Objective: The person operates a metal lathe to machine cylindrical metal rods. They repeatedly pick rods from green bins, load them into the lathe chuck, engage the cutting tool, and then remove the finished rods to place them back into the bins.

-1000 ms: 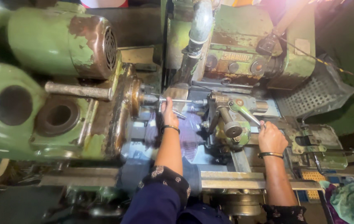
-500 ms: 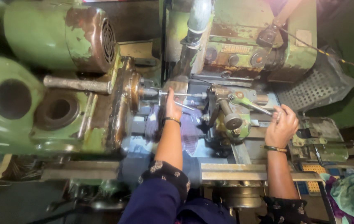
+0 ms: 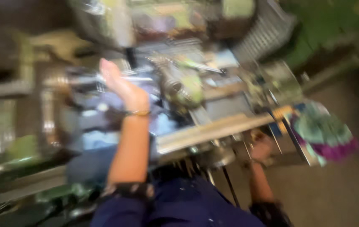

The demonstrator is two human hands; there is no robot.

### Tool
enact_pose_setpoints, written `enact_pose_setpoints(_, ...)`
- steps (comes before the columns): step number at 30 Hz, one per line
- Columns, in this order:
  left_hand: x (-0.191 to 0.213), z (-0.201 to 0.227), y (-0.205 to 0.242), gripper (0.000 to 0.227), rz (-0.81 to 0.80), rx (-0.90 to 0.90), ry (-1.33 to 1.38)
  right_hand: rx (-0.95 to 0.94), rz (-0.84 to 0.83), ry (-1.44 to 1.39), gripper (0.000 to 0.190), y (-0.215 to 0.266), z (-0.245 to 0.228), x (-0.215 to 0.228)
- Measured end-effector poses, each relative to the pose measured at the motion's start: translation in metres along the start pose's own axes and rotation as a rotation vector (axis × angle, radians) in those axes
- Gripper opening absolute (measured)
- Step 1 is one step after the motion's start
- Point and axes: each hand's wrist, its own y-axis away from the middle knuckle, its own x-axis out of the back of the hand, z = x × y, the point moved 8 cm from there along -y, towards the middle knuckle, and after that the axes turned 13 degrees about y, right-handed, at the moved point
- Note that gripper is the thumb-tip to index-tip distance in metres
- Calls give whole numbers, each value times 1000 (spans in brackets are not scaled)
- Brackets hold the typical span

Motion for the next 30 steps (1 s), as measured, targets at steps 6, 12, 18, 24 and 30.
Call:
enact_pose_setpoints(6, -84, 82, 188, 28, -403, 493, -129, 119, -515, 482, 30, 26, 47, -100)
enact_pose_setpoints(12, -48, 85, 336, 21, -637, 835, -563, 164, -520, 504, 38, 36, 38, -144)
enact_pose_setpoints(18, 11, 77, 401, 25, -693, 898, -766, 456, -615, 525, 32, 10, 46, -135)
enact_pose_setpoints(24, 67, 59, 418, 51, -457, 928, -670, -124, -579, -184, 30, 82, 55, -96)
enact_pose_setpoints(30, 125, 71, 406, 28, -338, 556, -889, -480, -1038, -752, 28, 256, -24, -63)
